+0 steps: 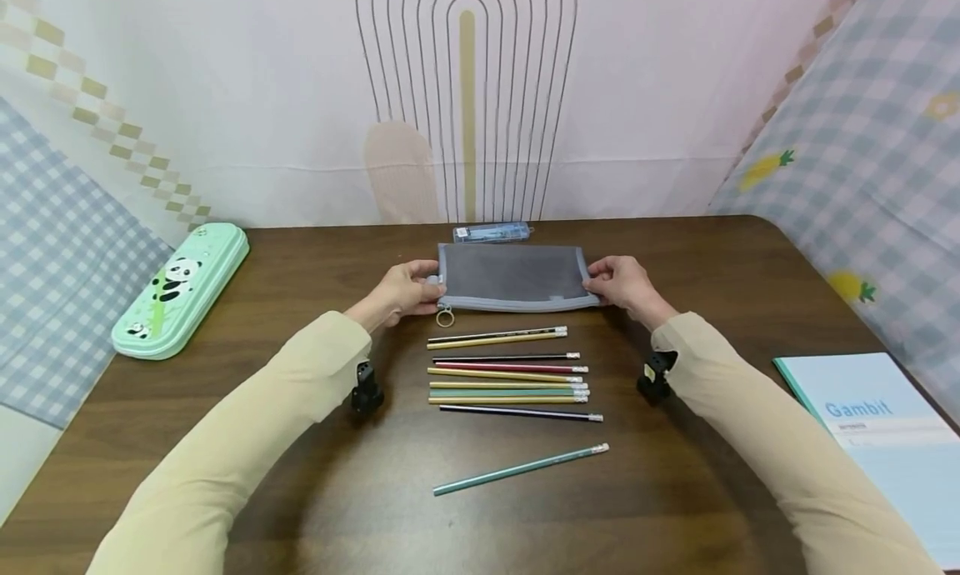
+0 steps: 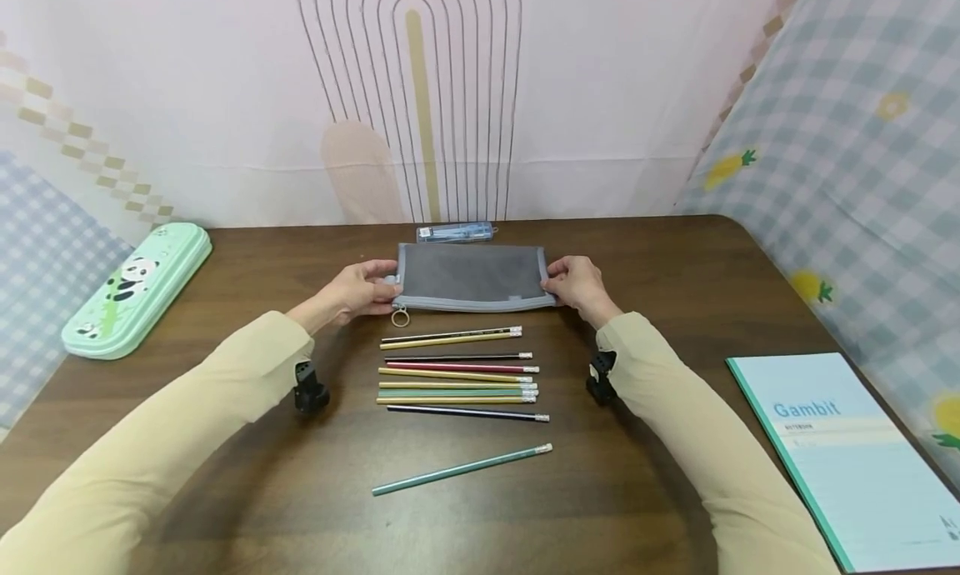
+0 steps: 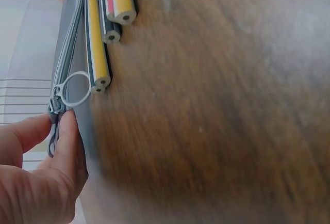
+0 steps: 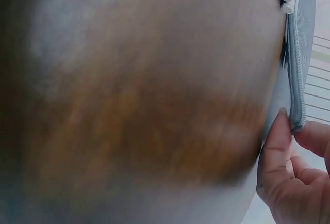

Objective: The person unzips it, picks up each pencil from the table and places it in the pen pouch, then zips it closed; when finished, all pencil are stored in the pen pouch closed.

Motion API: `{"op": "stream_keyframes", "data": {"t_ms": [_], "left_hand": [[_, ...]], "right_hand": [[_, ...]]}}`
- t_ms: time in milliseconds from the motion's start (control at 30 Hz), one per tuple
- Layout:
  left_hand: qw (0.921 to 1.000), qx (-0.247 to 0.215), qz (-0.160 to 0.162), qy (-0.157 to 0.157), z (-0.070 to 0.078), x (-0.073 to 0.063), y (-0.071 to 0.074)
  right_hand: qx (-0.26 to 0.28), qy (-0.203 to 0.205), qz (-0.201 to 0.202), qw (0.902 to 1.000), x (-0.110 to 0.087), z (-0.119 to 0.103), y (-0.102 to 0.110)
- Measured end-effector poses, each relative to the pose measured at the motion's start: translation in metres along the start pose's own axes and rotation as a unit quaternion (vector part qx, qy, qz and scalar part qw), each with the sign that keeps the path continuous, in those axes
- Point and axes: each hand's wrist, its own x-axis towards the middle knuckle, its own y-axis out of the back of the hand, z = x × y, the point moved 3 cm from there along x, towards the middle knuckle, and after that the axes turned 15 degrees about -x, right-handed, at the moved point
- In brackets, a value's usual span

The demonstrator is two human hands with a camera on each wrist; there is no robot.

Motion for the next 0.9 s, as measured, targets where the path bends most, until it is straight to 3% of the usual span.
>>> {"op": "stream_keyframes", "data": {"t_ms": [200, 367, 433, 500, 567, 667, 767, 900], "left_hand": [[0.9993, -0.035, 0.005, 0.007, -0.006, 0.002, -0.002], [0.9989, -0.046, 0.002, 0.007, -0.004, 0.0, -0.003], [0.9983, -0.057, 0.0, 0.008, -0.002, -0.001, -0.004], [0.9971, -0.075, 0.001, 0.01, 0.0, -0.002, -0.006], [0.9955, -0.094, 0.002, 0.011, 0.0, -0.003, -0.009], [0.9932, -0.115, 0.001, 0.013, 0.0, -0.005, -0.013], [0.9916, -0.129, -0.002, 0.013, 0.0, -0.007, -0.017], [0.9892, -0.146, 0.003, 0.012, -0.001, -0.01, -0.023]], "right_hand": [[-0.015, 0.012, 0.015, 0.9997, -0.003, 0.006, 0.001], [-0.043, 0.06, 0.109, 0.9913, -0.008, -0.008, 0.004], [-0.032, 0.081, 0.122, 0.9888, -0.013, -0.019, 0.001], [0.01, 0.098, 0.092, 0.9908, -0.019, -0.032, -0.007], [0.068, 0.108, 0.038, 0.9911, -0.025, -0.046, -0.018], [0.139, 0.112, -0.042, 0.9831, -0.037, -0.066, -0.036], [0.176, 0.105, -0.097, 0.974, -0.048, -0.08, -0.052], [0.192, 0.089, -0.13, 0.9687, -0.058, -0.092, -0.068]]}}
